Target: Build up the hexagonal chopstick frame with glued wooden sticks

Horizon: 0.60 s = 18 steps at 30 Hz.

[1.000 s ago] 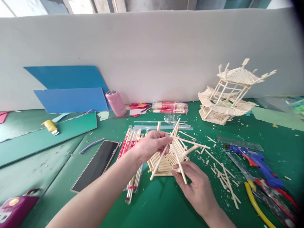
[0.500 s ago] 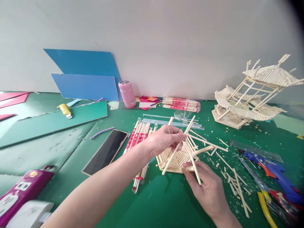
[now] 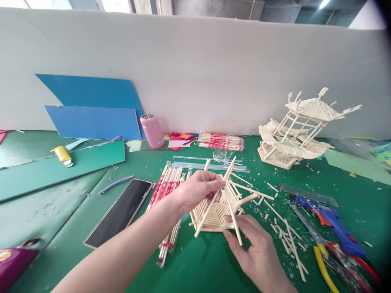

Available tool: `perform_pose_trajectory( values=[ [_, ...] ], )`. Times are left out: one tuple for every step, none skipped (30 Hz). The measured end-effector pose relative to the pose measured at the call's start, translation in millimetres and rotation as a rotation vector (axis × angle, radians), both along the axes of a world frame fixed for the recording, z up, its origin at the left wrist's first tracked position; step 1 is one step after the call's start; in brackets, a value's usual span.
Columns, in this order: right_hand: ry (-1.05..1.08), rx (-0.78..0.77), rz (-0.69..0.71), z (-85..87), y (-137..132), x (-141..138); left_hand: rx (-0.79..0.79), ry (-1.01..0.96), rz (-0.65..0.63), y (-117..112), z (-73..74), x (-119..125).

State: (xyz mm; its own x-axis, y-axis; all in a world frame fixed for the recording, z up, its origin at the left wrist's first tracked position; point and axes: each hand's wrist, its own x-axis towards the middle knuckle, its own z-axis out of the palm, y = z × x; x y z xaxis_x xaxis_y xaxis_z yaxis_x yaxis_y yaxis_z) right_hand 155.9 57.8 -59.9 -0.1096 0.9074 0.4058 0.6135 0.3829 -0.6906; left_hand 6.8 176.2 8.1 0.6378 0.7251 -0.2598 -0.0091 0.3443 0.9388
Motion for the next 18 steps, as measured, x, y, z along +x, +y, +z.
perform_pose_trajectory(
  values=[
    [-0.003,0.007,-0.032,0.0,-2.6,1.4,-0.004,0.002,-0.003,-0.2,0.6,0.0],
    [0.001,0.026,-0.072,0.3,-5.0,2.2,-0.005,0.005,-0.008,-0.4,1.2,0.0],
    [0.013,0.062,-0.111,1.1,-7.0,2.3,-0.004,0.007,-0.012,-0.5,1.7,0.0],
    [0.032,0.115,-0.139,2.6,-8.3,1.6,-0.001,0.009,-0.015,-0.6,2.0,0.0],
    [0.055,0.167,-0.148,4.7,-8.8,0.1,0.001,0.011,-0.016,-0.6,2.3,0.0],
    [0.075,0.216,-0.136,7.4,-8.4,-1.9,0.003,0.014,-0.017,-0.5,2.5,-0.1],
    [0.089,0.260,-0.110,10.4,-7.2,-4.3,0.005,0.018,-0.019,-0.4,2.7,-0.2],
    [0.100,0.302,-0.080,13.3,-5.4,-6.6,0.008,0.020,-0.021,-0.3,2.7,-0.3],
    [0.104,0.336,-0.050,15.9,-3.4,-8.6,0.010,0.022,-0.024,-0.1,2.8,-0.5],
    [0.101,0.367,-0.023,17.9,-1.3,-10.1,0.013,0.023,-0.027,0.0,2.9,-0.7],
    [0.095,0.398,-0.004,19.3,0.4,-11.0,0.015,0.024,-0.030,0.1,2.9,-0.8],
    [0.089,0.425,0.005,19.9,1.6,-11.4,0.017,0.025,-0.031,0.2,3.0,-1.0],
    [0.088,0.445,0.004,20.0,2.3,-11.2,0.018,0.026,-0.033,0.3,3.0,-1.2],
    [0.086,0.457,0.001,19.6,2.4,-10.6,0.018,0.028,-0.034,0.4,3.1,-1.3],
    [0.084,0.460,-0.004,19.0,2.1,-9.9,0.018,0.029,-0.035,0.5,3.1,-1.4],
    [0.084,0.460,-0.007,18.4,1.4,-9.1,0.017,0.030,-0.036,0.6,3.1,-1.6],
    [0.086,0.458,-0.009,17.7,0.7,-8.4,0.017,0.030,-0.037,0.7,3.0,-1.8],
    [0.090,0.459,-0.013,17.1,0.0,-7.9,0.016,0.031,-0.039,0.8,2.9,-2.1]
  ],
)
